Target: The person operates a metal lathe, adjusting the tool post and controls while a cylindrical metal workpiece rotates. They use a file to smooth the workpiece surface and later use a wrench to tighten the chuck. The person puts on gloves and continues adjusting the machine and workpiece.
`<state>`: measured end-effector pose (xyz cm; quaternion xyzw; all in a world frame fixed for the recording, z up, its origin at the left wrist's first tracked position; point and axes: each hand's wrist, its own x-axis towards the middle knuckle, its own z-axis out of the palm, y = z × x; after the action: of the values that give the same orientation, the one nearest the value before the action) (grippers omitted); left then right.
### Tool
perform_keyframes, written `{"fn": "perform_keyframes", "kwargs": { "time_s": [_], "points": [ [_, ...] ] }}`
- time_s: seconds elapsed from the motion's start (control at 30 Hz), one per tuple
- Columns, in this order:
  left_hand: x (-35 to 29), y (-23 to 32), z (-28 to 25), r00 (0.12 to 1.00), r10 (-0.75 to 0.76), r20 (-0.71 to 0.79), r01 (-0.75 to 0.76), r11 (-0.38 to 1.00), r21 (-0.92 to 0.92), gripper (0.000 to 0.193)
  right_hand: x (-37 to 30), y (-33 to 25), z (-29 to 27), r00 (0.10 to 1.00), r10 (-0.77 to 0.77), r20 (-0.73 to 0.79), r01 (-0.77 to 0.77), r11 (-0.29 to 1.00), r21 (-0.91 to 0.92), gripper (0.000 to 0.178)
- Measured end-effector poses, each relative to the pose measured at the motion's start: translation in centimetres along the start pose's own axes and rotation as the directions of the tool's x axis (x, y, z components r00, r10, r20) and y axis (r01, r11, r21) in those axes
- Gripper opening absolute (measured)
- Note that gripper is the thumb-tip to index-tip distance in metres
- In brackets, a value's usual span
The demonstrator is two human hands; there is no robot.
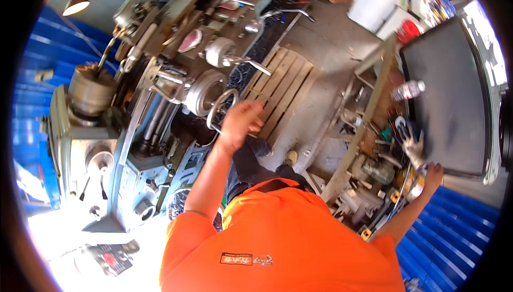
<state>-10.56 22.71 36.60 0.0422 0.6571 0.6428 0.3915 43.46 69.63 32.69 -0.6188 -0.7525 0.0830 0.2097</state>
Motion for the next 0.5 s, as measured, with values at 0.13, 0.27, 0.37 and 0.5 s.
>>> {"fn": "perform_keyframes", "kwargs": {
  "time_s": [0.13, 0.27, 0.37, 0.5],
  "points": [
    [6.1, 6.6, -10.2, 0.615, 0.656, -0.438, -0.27, 0.697, 0.664, 0.029, -1.7, -16.4, 4.1, 0.953, -0.126, 0.277, -0.019, 0.884, 0.466, 0.035],
    [11.5, 11.0, -15.6, 0.535, 0.681, -0.5, 0.054, 0.563, 0.825, 0.032, -6.4, -35.3, 7.7, 0.862, -0.419, 0.284, 0.211, 0.808, 0.551, 0.029],
    [13.3, 13.9, -16.7, 0.672, 0.56, -0.484, 0.273, 0.42, 0.866, 0.039, -10.8, -46.2, 8.9, 0.764, -0.545, 0.345, 0.154, 0.674, 0.722, 0.027],
    [14.4, 14.8, -17.9, 0.765, 0.46, -0.451, 0.274, 0.401, 0.874, 0.046, -15.1, -54.8, 8.1, 0.637, -0.716, 0.285, 0.336, 0.59, 0.734, 0.024]
  ]
}}
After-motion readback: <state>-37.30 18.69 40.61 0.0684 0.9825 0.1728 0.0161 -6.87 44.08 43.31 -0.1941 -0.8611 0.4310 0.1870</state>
